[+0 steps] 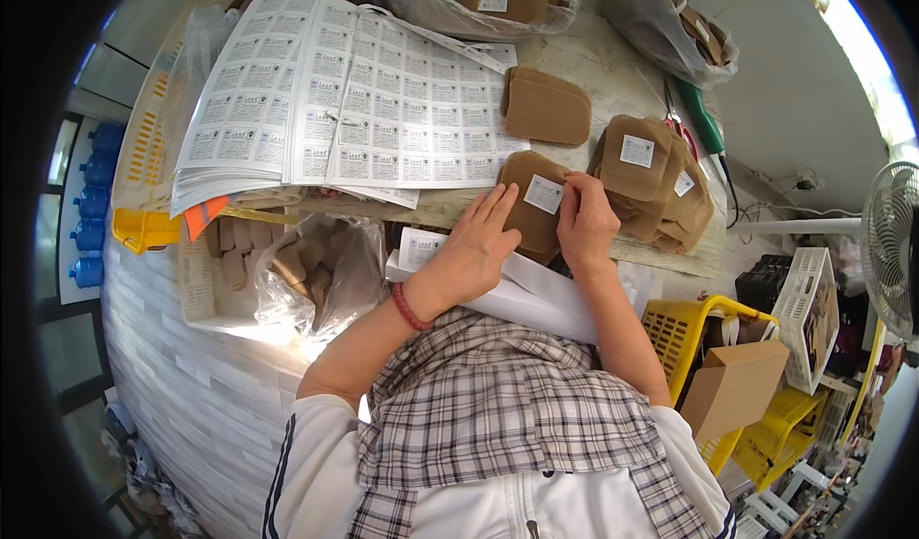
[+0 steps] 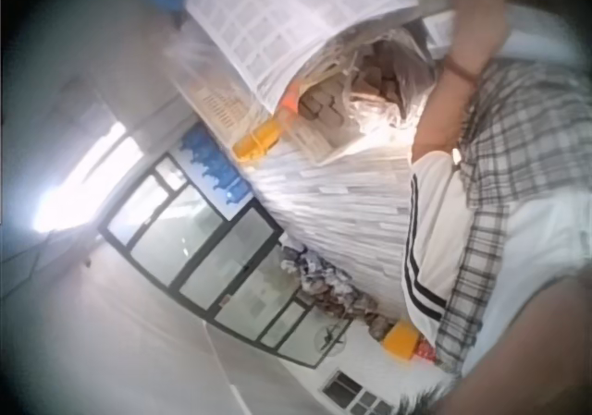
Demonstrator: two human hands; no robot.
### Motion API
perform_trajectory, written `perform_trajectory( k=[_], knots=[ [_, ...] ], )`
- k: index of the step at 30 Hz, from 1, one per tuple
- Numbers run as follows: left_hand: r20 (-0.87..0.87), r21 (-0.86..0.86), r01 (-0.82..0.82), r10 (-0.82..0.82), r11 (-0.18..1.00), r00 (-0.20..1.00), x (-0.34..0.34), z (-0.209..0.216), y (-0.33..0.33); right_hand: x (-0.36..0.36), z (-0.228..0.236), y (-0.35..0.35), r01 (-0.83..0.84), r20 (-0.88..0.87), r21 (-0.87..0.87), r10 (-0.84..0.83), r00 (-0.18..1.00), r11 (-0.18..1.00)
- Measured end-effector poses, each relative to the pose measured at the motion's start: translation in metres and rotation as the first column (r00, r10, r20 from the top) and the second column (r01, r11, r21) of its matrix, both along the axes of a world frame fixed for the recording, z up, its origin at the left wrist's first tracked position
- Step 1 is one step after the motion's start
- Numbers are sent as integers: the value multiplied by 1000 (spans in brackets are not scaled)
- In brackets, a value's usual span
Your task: The person repeatedly peels adhesive labels from a sheet and affixes them onto small brown pouches on a cluttered worktable. They handle the pouches one at a time, placing each labeled pouch into a plastic bag after labeling.
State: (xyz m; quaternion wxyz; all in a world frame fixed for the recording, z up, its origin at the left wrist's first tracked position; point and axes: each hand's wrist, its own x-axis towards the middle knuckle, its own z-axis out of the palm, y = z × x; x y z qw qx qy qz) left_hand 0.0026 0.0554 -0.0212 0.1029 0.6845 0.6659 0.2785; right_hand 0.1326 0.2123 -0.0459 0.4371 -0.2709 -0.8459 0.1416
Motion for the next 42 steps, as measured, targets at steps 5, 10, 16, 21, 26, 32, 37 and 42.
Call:
perform_trajectory(
  k=[5, 10, 16, 21, 26, 32, 37, 42],
  knots=[
    [-32, -33, 16, -18, 999, 999, -3, -5, -2, 14, 40, 1, 38, 163, -46, -30, 986, 998],
    [-48, 5, -3, 3, 1000, 999, -2, -7, -4, 36, 68, 47, 187, 69, -81, -181, 981, 979],
    [136, 61, -69, 61, 996, 989, 8, 9, -1, 43, 94, 31, 260, 395, -12, -234, 888, 966],
    [269, 52, -141, 122, 989, 955, 13, 0, -3, 36, 31, -66, -151, 290, -443, 301, 909, 884],
    [177, 39, -142, 133, 989, 975, -9, 0, -28, 41, 12, -68, -198, 197, -362, 282, 939, 911],
    [441, -239, -138, 234, 961, 866, -22, -1, -30, 33, 11, -67, -275, 170, -68, 283, 944, 959],
    [473, -409, -90, 295, 908, 830, -31, 3, -21, 33, 13, -66, -297, 199, 53, 282, 939, 953],
    [481, -399, -70, 273, 914, 833, -32, 3, -19, 27, 7, -72, -208, 42, -64, 211, 977, 976]
  ],
)
